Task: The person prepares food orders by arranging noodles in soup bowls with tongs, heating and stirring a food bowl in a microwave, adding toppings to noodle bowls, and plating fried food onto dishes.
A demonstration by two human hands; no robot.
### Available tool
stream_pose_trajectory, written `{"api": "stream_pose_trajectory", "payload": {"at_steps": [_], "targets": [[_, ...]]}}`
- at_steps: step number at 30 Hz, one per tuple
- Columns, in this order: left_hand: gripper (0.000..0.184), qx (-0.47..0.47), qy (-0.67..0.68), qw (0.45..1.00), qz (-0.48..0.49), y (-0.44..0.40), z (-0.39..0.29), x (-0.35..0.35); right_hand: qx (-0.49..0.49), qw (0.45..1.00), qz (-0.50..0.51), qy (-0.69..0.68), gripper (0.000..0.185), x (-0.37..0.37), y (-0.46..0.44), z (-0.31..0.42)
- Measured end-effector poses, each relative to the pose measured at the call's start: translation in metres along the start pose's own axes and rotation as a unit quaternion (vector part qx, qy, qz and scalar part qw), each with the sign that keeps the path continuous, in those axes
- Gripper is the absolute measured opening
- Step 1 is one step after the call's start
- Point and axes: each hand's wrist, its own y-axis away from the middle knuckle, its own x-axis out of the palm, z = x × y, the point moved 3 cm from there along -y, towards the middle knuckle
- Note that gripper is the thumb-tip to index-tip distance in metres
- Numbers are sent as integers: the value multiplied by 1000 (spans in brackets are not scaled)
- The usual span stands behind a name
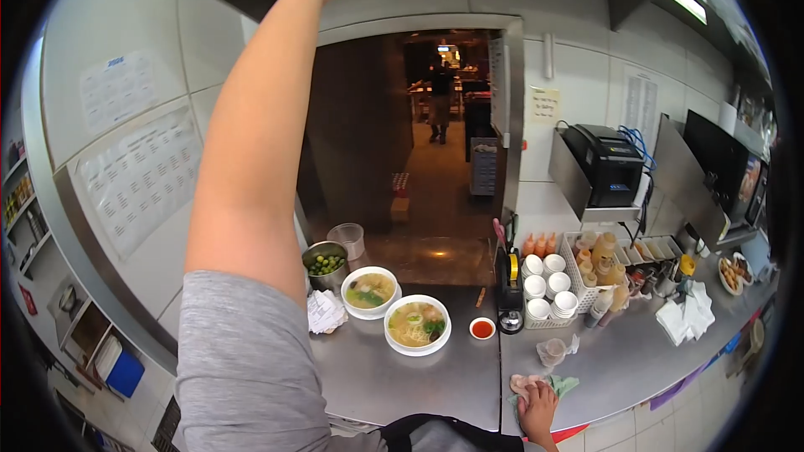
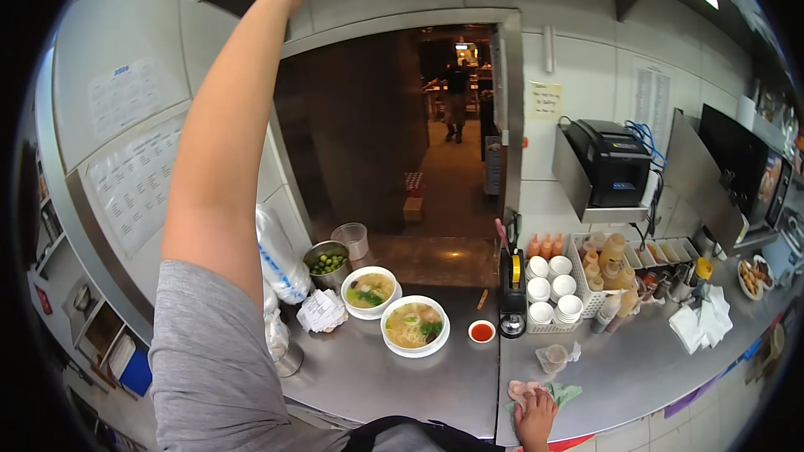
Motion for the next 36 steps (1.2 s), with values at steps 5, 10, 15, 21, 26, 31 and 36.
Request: {"api": "stream_pose_trajectory", "payload": {"at_steps": [5,10,15,21,26,31,36], "targets": [[28,10,-203,964,-173,5,-22,-14,-6,1000,8,-10,44,-3,-3,-3],[36,210,-325,921,-46,115,-46,-70,-18,999,17,-32,42,-9,-2,-3],[33,58,-518,850,80,267,-69,-237,-39,996,51,-56,43,-9,1,-9],[36,-124,-750,640,107,393,-137,-572,-125,991,32,-44,43,-11,1,1],[45,-307,-868,390,23,448,-267,-849,-233,968,84,-37,45,13,16,70],[47,-494,-822,266,-92,497,-363,-978,-335,923,188,-28,55,71,60,178],[61,-529,-768,355,-71,535,-381,-1123,-265,937,219,62,74,111,68,232]]}}
